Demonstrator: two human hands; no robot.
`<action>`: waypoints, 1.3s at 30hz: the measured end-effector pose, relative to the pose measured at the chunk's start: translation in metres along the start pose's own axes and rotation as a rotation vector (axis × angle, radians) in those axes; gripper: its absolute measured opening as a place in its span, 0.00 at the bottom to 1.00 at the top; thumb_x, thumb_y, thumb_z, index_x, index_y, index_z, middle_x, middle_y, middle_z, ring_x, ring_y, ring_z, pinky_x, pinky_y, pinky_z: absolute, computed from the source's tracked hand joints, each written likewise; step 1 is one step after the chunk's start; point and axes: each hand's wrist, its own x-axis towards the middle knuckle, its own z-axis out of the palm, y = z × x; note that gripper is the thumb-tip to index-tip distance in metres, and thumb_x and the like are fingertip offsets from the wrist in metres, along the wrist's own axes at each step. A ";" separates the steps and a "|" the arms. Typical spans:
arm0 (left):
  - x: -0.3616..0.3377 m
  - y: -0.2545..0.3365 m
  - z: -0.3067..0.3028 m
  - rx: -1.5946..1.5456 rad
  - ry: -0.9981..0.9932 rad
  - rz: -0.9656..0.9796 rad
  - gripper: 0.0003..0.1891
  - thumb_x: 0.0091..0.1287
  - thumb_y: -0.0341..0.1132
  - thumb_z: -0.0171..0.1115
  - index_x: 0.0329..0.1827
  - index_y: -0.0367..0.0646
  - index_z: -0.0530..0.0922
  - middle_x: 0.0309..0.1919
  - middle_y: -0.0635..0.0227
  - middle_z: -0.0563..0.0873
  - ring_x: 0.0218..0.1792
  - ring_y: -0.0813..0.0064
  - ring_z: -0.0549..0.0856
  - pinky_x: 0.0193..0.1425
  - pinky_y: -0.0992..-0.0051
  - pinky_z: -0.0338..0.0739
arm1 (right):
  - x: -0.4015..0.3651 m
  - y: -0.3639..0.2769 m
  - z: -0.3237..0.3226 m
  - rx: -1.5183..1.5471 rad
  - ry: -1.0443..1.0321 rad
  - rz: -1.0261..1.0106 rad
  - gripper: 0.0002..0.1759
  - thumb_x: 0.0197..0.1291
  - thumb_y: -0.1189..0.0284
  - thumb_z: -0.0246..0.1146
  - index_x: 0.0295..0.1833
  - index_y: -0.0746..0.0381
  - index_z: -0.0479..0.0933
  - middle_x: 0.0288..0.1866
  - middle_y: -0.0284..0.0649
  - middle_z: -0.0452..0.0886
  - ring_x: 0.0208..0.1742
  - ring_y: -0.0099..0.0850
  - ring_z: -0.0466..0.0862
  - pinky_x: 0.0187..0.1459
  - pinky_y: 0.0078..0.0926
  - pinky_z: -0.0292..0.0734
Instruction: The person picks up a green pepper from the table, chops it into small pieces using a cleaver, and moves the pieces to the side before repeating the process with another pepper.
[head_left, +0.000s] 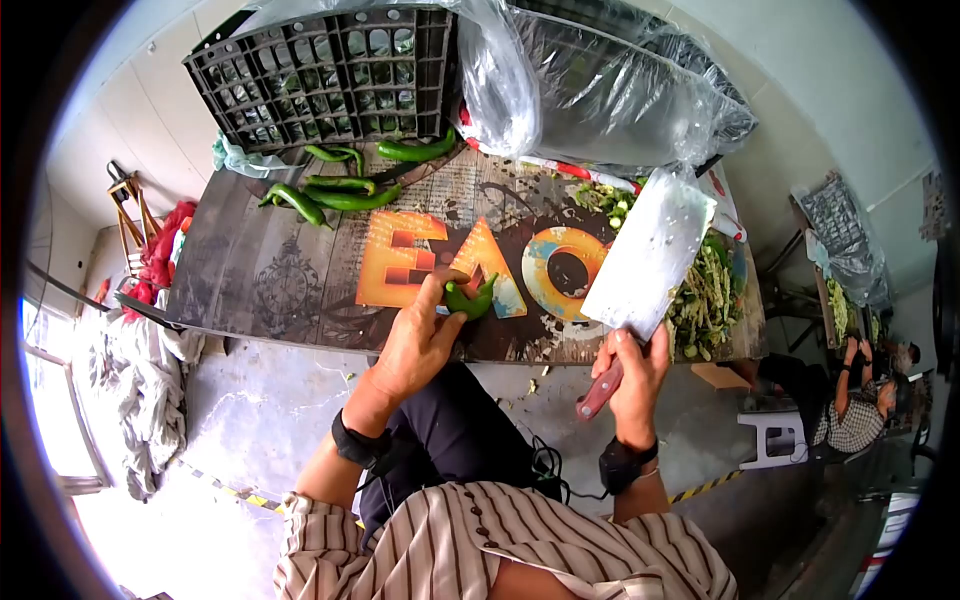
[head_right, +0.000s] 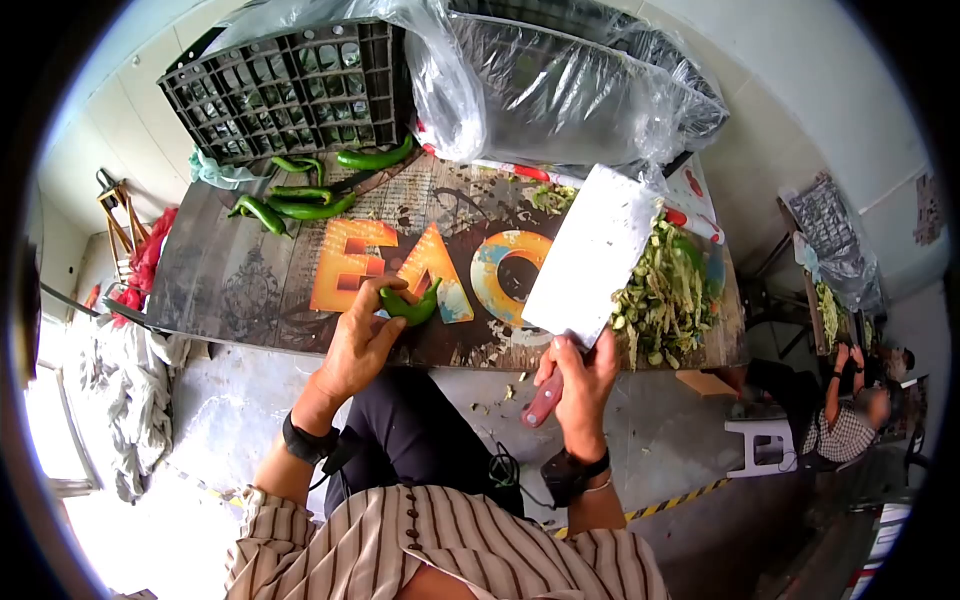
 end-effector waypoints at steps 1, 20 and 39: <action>0.000 0.001 0.000 0.012 -0.010 0.000 0.17 0.66 0.21 0.58 0.58 0.41 0.71 0.45 0.58 0.82 0.42 0.62 0.83 0.45 0.70 0.77 | 0.003 -0.011 0.003 -0.021 -0.089 0.030 0.10 0.68 0.76 0.57 0.52 0.62 0.66 0.26 0.34 0.71 0.18 0.23 0.71 0.19 0.24 0.73; 0.012 -0.016 -0.008 0.290 0.250 -0.075 0.27 0.63 0.28 0.62 0.67 0.34 0.69 0.40 0.49 0.85 0.43 0.52 0.83 0.49 0.62 0.76 | 0.057 -0.034 0.046 -1.149 -0.914 -0.471 0.07 0.65 0.74 0.58 0.43 0.66 0.68 0.24 0.51 0.77 0.28 0.52 0.80 0.29 0.46 0.74; 0.010 -0.021 0.006 0.679 0.251 0.299 0.17 0.51 0.31 0.73 0.45 0.45 0.83 0.45 0.67 0.83 0.46 0.61 0.79 0.51 0.65 0.72 | 0.065 -0.043 0.051 -1.206 -1.011 -0.378 0.09 0.66 0.73 0.59 0.47 0.67 0.69 0.25 0.53 0.77 0.29 0.54 0.80 0.30 0.48 0.73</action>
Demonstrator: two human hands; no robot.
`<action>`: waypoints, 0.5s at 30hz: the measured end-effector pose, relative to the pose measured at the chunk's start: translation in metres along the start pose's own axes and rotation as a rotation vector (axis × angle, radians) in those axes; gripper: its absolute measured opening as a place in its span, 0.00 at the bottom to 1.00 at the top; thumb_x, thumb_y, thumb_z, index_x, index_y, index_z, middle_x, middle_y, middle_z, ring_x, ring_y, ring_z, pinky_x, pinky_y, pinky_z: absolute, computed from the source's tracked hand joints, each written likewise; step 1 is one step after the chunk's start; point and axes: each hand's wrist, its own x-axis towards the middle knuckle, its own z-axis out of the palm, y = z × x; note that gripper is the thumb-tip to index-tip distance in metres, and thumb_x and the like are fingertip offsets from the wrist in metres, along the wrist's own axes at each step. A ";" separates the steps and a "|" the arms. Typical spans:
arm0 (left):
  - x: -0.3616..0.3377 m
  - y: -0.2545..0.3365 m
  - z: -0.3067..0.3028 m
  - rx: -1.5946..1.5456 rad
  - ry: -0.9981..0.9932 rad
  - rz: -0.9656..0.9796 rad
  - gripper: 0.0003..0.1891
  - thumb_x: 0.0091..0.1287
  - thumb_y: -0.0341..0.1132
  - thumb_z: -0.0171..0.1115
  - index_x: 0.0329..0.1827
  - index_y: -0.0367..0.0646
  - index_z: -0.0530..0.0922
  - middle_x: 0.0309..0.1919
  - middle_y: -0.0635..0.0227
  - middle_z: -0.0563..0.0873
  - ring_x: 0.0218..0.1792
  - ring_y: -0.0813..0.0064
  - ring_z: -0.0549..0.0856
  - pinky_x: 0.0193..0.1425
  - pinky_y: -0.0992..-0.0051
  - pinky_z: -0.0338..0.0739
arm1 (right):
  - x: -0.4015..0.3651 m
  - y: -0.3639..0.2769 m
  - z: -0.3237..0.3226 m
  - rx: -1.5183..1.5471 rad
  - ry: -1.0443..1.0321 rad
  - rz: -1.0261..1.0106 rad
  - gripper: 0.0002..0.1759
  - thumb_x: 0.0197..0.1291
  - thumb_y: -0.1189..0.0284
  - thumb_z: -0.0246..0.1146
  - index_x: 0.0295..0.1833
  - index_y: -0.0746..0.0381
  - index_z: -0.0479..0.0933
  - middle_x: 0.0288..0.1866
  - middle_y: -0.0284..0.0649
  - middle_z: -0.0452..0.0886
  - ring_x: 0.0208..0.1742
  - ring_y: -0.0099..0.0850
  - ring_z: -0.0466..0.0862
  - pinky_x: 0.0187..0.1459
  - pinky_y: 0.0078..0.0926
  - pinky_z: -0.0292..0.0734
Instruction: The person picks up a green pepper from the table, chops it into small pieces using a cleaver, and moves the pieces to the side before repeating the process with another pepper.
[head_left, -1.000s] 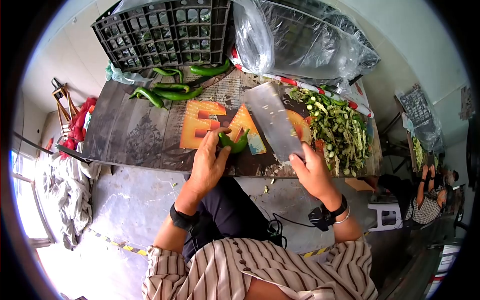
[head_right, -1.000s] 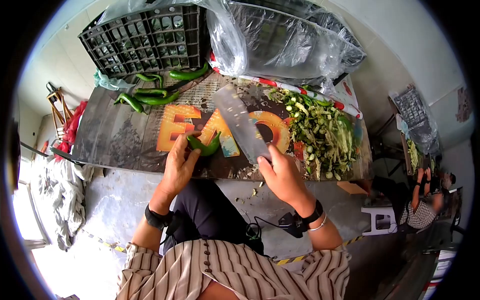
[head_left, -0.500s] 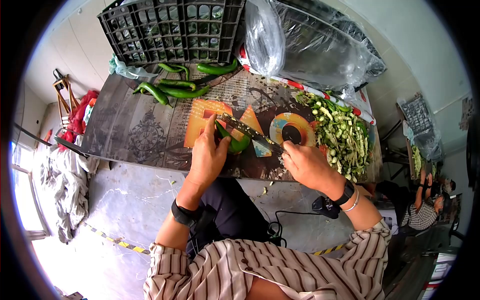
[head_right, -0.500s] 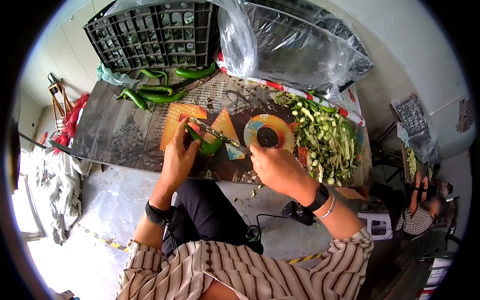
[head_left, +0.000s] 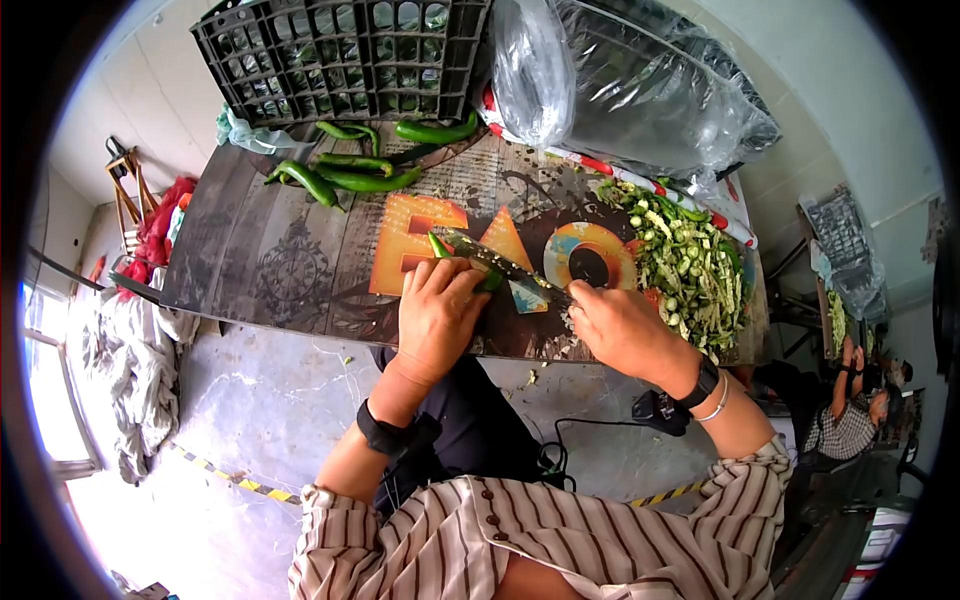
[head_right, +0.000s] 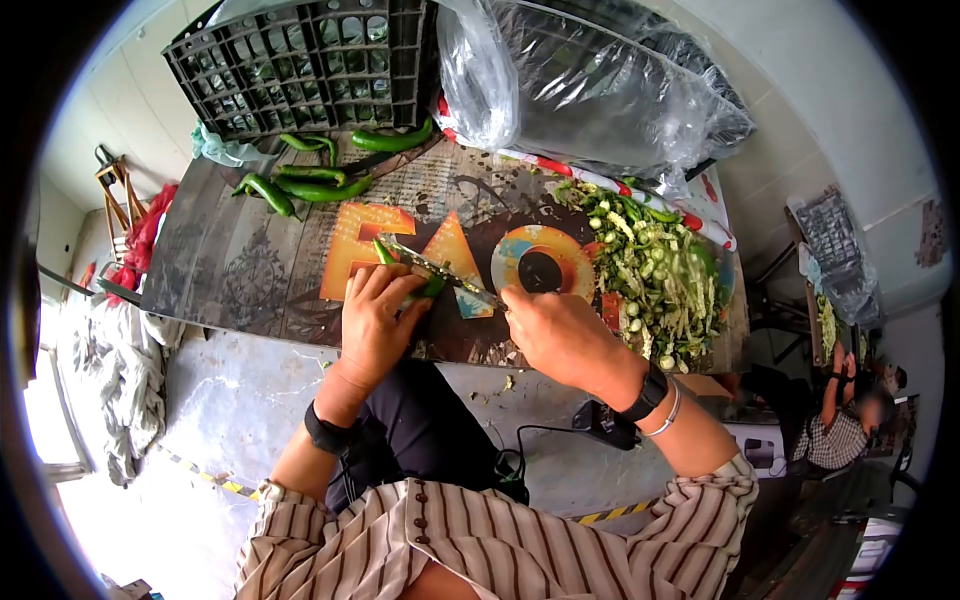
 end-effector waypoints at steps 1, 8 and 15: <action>0.001 0.000 -0.001 -0.011 -0.001 -0.002 0.15 0.52 0.30 0.72 0.44 0.45 0.84 0.44 0.67 0.84 0.46 0.61 0.80 0.51 0.65 0.73 | 0.001 -0.001 -0.001 -0.022 -0.005 -0.019 0.11 0.65 0.73 0.58 0.47 0.68 0.70 0.24 0.52 0.78 0.28 0.52 0.81 0.30 0.47 0.74; 0.000 0.000 0.003 -0.044 0.037 0.008 0.13 0.51 0.30 0.72 0.41 0.43 0.84 0.42 0.68 0.84 0.43 0.61 0.81 0.49 0.67 0.74 | 0.009 -0.002 -0.014 -0.045 -0.102 0.019 0.11 0.64 0.73 0.58 0.46 0.70 0.71 0.21 0.55 0.77 0.26 0.54 0.80 0.30 0.48 0.74; 0.003 0.002 0.002 -0.061 0.045 0.005 0.10 0.53 0.29 0.71 0.38 0.43 0.84 0.40 0.68 0.85 0.40 0.62 0.81 0.47 0.67 0.74 | 0.022 -0.002 -0.017 0.015 -0.146 0.070 0.08 0.64 0.74 0.57 0.37 0.70 0.71 0.24 0.56 0.78 0.30 0.57 0.80 0.33 0.51 0.73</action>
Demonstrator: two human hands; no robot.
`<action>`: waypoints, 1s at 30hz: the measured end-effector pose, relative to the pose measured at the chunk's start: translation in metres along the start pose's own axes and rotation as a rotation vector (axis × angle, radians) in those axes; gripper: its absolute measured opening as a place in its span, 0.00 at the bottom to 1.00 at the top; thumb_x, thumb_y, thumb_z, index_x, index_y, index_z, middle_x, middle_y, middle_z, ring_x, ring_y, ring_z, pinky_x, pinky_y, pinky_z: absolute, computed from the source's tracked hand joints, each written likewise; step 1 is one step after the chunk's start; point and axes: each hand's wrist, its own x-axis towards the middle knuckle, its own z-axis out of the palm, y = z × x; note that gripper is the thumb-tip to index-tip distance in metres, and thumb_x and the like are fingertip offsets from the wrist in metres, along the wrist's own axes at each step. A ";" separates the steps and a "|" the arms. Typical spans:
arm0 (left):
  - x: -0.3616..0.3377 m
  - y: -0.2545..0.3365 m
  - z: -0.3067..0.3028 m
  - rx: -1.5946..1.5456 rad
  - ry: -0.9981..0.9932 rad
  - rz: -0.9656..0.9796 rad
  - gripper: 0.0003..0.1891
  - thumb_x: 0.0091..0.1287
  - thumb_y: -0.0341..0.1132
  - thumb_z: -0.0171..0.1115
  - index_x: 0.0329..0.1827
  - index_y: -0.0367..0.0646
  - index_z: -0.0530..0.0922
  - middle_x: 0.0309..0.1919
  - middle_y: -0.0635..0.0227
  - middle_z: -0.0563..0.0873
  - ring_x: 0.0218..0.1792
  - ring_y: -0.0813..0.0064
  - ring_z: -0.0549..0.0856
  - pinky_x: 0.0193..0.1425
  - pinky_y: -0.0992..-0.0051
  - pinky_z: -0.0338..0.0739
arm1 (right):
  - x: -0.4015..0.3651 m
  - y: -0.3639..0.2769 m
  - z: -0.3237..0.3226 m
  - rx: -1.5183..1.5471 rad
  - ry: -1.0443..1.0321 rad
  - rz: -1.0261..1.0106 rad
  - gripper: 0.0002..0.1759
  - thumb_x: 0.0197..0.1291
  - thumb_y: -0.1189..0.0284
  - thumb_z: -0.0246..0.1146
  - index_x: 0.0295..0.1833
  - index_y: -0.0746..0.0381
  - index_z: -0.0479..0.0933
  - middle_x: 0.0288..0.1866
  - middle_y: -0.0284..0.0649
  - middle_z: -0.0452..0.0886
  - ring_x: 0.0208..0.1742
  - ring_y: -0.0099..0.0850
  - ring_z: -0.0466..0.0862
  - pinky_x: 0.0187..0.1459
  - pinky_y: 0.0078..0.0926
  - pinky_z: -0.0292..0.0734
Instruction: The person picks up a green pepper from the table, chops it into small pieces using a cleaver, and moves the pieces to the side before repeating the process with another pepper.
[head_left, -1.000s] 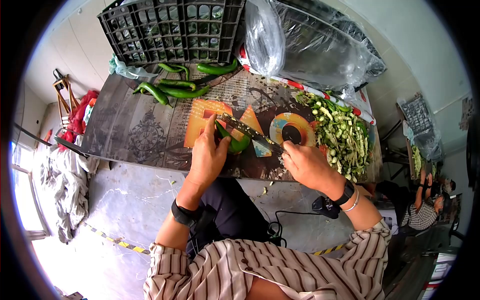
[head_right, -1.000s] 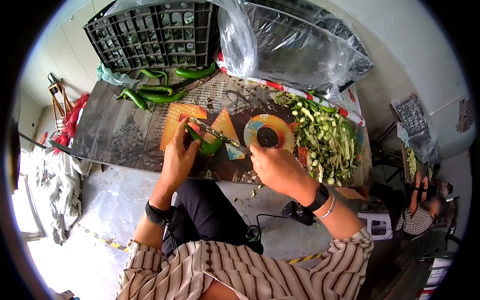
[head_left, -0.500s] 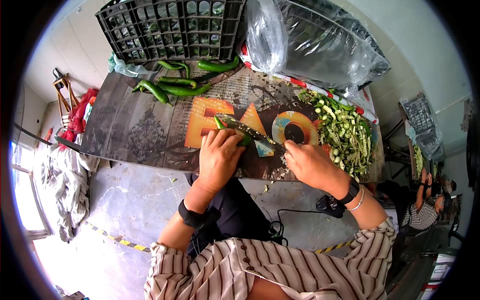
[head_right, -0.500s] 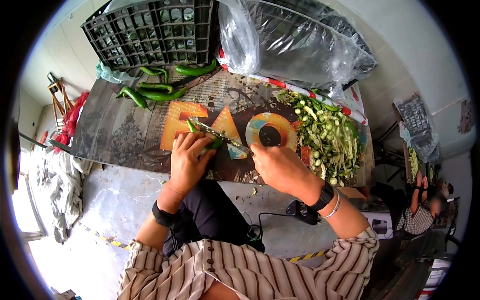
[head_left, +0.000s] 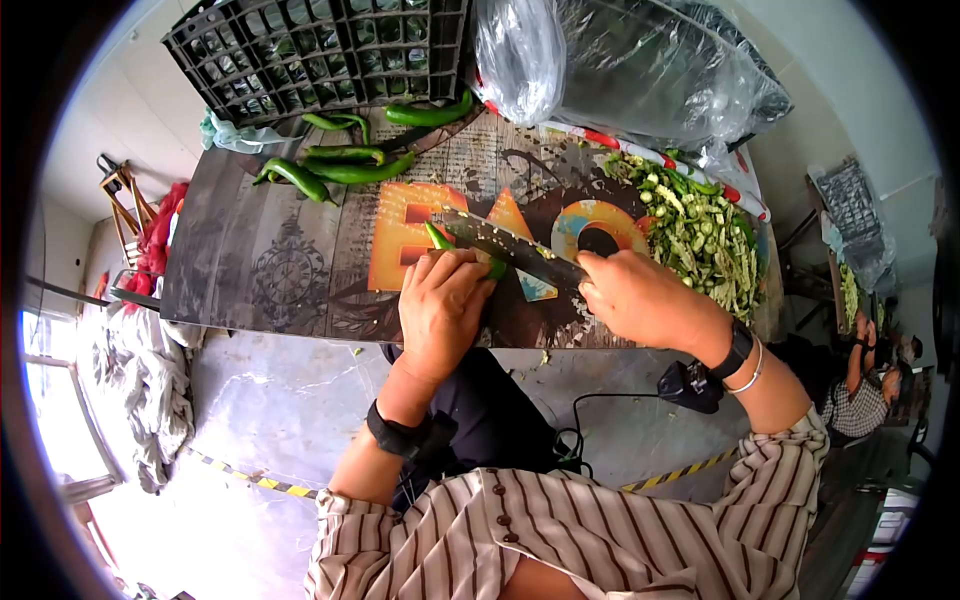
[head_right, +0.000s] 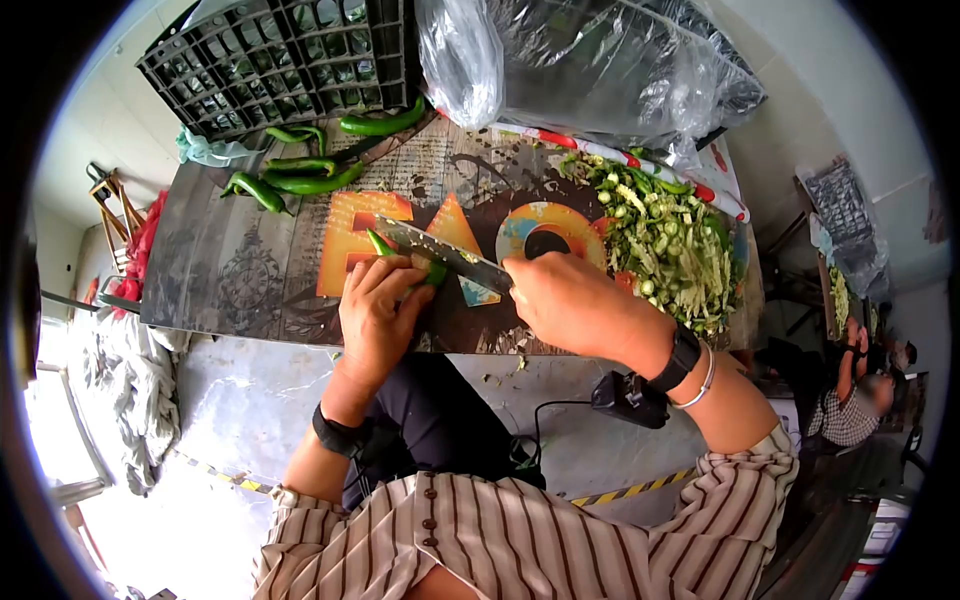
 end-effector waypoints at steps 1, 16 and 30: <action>0.000 0.000 0.000 -0.004 0.009 0.002 0.09 0.53 0.29 0.71 0.37 0.43 0.83 0.40 0.68 0.85 0.40 0.62 0.81 0.47 0.67 0.74 | 0.002 0.002 0.002 0.005 -0.007 0.001 0.08 0.63 0.75 0.57 0.35 0.69 0.71 0.24 0.56 0.78 0.30 0.58 0.80 0.33 0.51 0.73; -0.003 0.002 -0.006 0.214 -0.075 0.037 0.17 0.55 0.34 0.71 0.48 0.45 0.84 0.48 0.70 0.82 0.49 0.63 0.78 0.53 0.64 0.70 | -0.019 0.060 0.015 0.562 0.236 0.545 0.11 0.67 0.71 0.52 0.47 0.68 0.70 0.20 0.33 0.71 0.12 0.21 0.71 0.12 0.24 0.67; 0.009 0.021 -0.025 -0.194 0.028 -0.044 0.15 0.59 0.34 0.69 0.48 0.40 0.83 0.44 0.64 0.83 0.45 0.60 0.79 0.55 0.64 0.68 | -0.073 0.037 0.026 0.858 0.434 0.464 0.08 0.70 0.72 0.53 0.47 0.66 0.68 0.22 0.32 0.69 0.14 0.19 0.69 0.15 0.22 0.69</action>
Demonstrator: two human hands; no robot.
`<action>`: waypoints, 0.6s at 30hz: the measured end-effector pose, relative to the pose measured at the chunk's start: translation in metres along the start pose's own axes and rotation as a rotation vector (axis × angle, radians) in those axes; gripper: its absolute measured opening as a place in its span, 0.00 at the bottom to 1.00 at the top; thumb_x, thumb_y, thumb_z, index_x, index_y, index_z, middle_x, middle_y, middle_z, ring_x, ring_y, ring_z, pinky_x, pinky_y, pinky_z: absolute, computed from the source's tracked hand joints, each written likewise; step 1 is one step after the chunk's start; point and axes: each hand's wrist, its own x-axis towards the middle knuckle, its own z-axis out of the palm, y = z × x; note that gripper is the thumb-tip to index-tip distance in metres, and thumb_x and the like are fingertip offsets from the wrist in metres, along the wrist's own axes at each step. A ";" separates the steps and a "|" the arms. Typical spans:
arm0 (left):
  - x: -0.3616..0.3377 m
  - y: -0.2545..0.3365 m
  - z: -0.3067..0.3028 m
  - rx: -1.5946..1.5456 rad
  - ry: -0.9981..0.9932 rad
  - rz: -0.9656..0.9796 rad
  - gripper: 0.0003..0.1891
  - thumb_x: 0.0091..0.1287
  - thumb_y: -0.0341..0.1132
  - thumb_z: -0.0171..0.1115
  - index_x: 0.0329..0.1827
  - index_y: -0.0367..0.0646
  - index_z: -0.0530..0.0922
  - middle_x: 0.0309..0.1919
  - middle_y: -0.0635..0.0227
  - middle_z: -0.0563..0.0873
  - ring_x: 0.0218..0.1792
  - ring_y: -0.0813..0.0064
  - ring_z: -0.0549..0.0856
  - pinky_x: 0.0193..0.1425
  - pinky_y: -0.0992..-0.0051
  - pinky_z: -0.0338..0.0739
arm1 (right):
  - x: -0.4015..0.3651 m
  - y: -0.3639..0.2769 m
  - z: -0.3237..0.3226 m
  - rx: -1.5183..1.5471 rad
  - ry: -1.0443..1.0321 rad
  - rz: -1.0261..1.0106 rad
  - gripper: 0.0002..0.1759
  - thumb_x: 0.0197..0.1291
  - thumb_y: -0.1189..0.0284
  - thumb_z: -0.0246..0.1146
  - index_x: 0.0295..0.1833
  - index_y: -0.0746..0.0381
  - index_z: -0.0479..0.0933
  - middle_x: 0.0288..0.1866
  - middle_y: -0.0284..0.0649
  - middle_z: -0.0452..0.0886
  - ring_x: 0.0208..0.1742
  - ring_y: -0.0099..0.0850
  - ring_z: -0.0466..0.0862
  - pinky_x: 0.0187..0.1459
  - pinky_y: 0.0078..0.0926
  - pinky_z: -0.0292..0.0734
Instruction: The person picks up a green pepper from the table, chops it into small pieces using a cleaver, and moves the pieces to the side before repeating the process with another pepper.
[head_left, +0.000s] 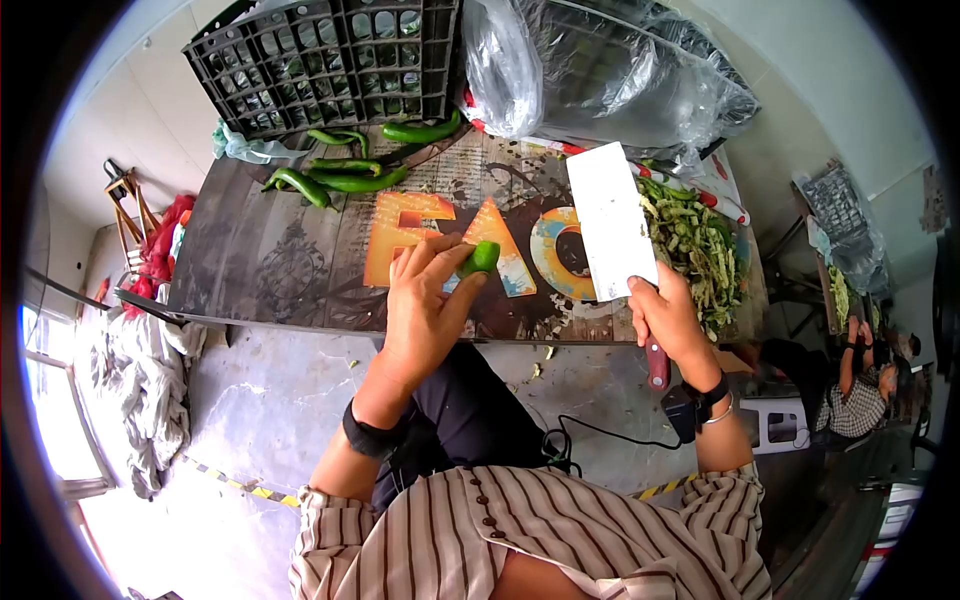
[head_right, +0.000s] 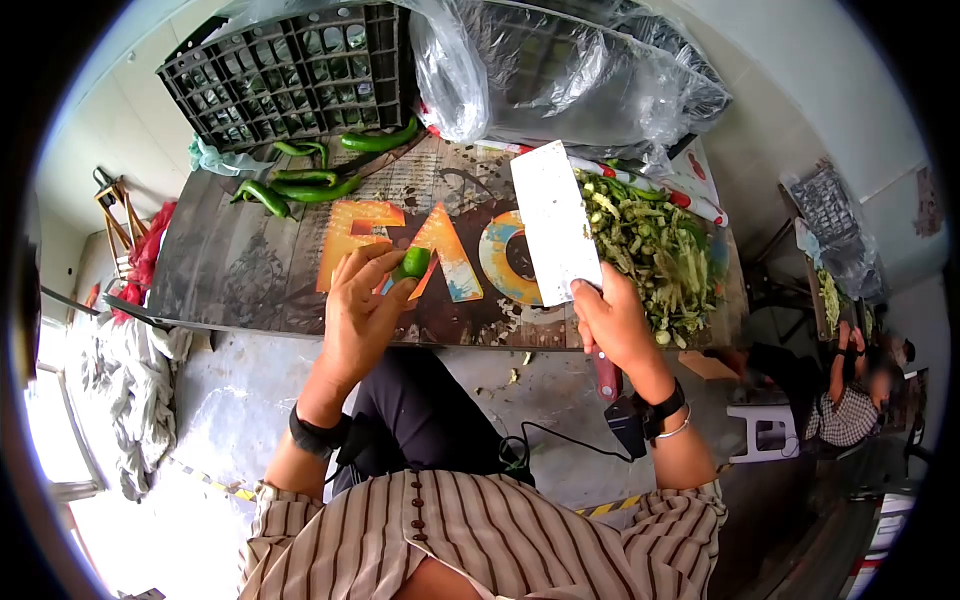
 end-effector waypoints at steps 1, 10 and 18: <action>0.002 0.007 -0.009 -0.014 -0.080 -0.074 0.13 0.63 0.33 0.66 0.48 0.37 0.82 0.44 0.61 0.83 0.47 0.58 0.79 0.56 0.64 0.69 | 0.000 -0.002 0.003 0.011 -0.023 0.011 0.07 0.70 0.72 0.53 0.46 0.66 0.68 0.22 0.32 0.69 0.13 0.19 0.69 0.15 0.22 0.69; 0.022 0.000 -0.034 0.284 -0.533 0.153 0.11 0.72 0.37 0.55 0.48 0.40 0.77 0.44 0.60 0.80 0.54 0.58 0.77 0.65 0.57 0.63 | 0.004 -0.006 0.021 0.049 -0.149 -0.015 0.08 0.71 0.71 0.54 0.44 0.66 0.69 0.23 0.33 0.72 0.14 0.20 0.71 0.15 0.21 0.69; 0.003 -0.014 0.005 0.396 -0.547 0.280 0.09 0.72 0.41 0.56 0.45 0.47 0.79 0.43 0.68 0.79 0.56 0.66 0.77 0.71 0.51 0.56 | -0.002 -0.008 0.034 -0.027 -0.258 0.039 0.09 0.72 0.69 0.55 0.42 0.65 0.69 0.21 0.33 0.71 0.14 0.20 0.70 0.16 0.22 0.70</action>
